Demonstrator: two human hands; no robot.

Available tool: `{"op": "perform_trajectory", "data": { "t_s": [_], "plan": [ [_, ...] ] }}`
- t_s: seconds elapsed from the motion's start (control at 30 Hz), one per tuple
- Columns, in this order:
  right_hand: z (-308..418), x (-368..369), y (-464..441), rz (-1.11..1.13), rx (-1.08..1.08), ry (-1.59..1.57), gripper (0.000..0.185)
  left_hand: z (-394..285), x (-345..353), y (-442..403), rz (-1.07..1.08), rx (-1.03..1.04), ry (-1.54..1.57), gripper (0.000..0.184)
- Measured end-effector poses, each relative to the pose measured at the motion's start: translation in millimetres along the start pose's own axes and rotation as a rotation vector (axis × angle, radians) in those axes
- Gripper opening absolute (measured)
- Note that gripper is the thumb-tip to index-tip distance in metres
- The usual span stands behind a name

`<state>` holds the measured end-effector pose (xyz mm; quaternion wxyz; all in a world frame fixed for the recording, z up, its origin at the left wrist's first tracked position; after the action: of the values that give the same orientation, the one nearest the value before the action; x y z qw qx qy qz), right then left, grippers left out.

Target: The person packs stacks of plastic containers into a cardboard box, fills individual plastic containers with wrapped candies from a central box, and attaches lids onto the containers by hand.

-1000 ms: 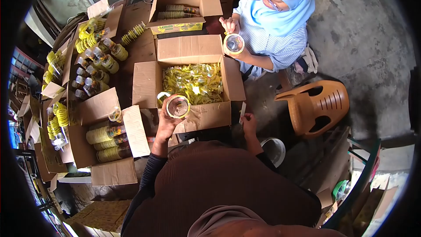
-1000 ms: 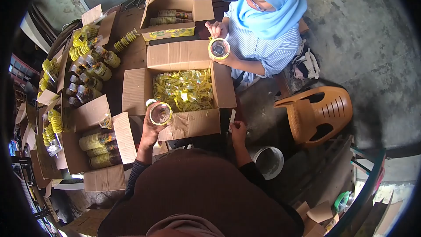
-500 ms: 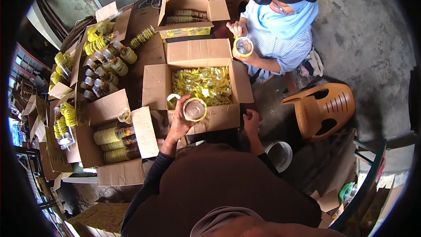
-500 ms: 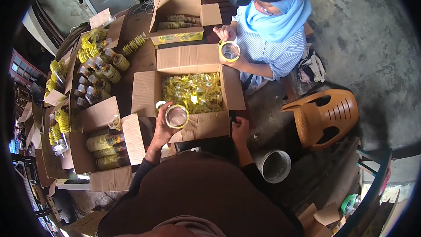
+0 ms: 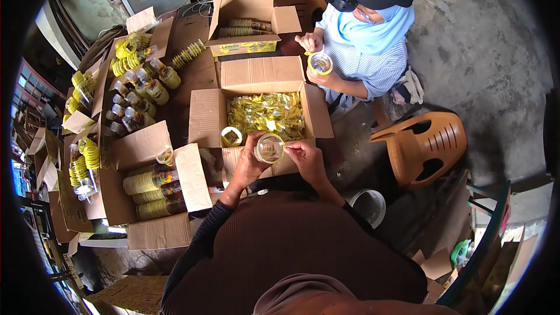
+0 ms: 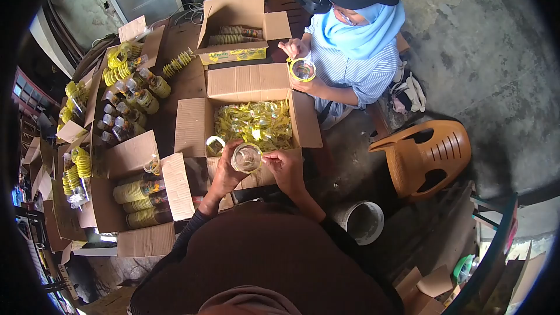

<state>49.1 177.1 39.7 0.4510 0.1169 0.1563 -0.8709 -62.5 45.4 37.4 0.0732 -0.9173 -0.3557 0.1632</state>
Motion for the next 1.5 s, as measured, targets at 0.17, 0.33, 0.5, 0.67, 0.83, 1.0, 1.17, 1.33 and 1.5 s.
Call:
{"op": "perform_trajectory", "data": {
  "t_s": [0.17, 0.33, 0.5, 0.67, 0.83, 1.0, 1.17, 1.33, 1.5],
  "plan": [
    [-7.4, -2.9, -1.6, 0.012, 0.004, -0.051, 0.015, -7.9, 6.4, 0.3, -0.026, 0.003, -0.022, 0.07],
    [-14.6, -13.7, -7.6, 0.027, -0.047, 0.046, 0.015, -12.2, 17.4, -0.9, -0.086, 0.071, -0.079, 0.066],
    [-6.5, -16.9, -13.1, 0.065, -0.12, 0.193, 0.013, -20.5, 24.1, 0.3, -0.138, 0.06, -0.127, 0.066],
    [3.9, -34.4, -18.6, 0.11, -0.236, 0.245, 0.016, -16.2, 40.3, -3.0, -0.197, 0.034, -0.073, 0.066],
    [9.3, -40.7, -19.9, 0.238, -0.264, 0.092, 0.016, 13.5, 32.8, -3.7, -0.343, -0.07, 0.031, 0.064],
    [-9.2, -50.9, -40.0, 0.28, -0.242, -0.014, 0.011, 14.6, 43.9, -2.6, -0.337, -0.29, 0.582, 0.06],
    [-19.2, -66.2, -69.4, 0.256, -0.265, -0.014, 0.014, -1.4, 56.9, -2.1, -0.319, -0.262, 0.855, 0.049],
    [-27.9, -56.3, -89.7, 0.212, -0.583, 0.103, 0.032, -8.7, 66.6, -2.6, -0.327, -0.295, 1.002, 0.052],
    [-5.5, -53.4, -92.9, 0.307, -0.543, -0.029, 0.028, -8.0, 68.5, -1.5, -0.356, -0.272, 0.906, 0.048]
  ]
}}
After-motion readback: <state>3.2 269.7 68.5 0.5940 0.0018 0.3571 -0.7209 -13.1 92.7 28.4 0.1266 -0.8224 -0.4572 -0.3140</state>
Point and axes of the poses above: each hand's wrist, its own y-axis away from the middle knuckle, its own x-axis out of the palm, z = x × y, the point moved 7 cm from there along -y, towards the middle knuckle
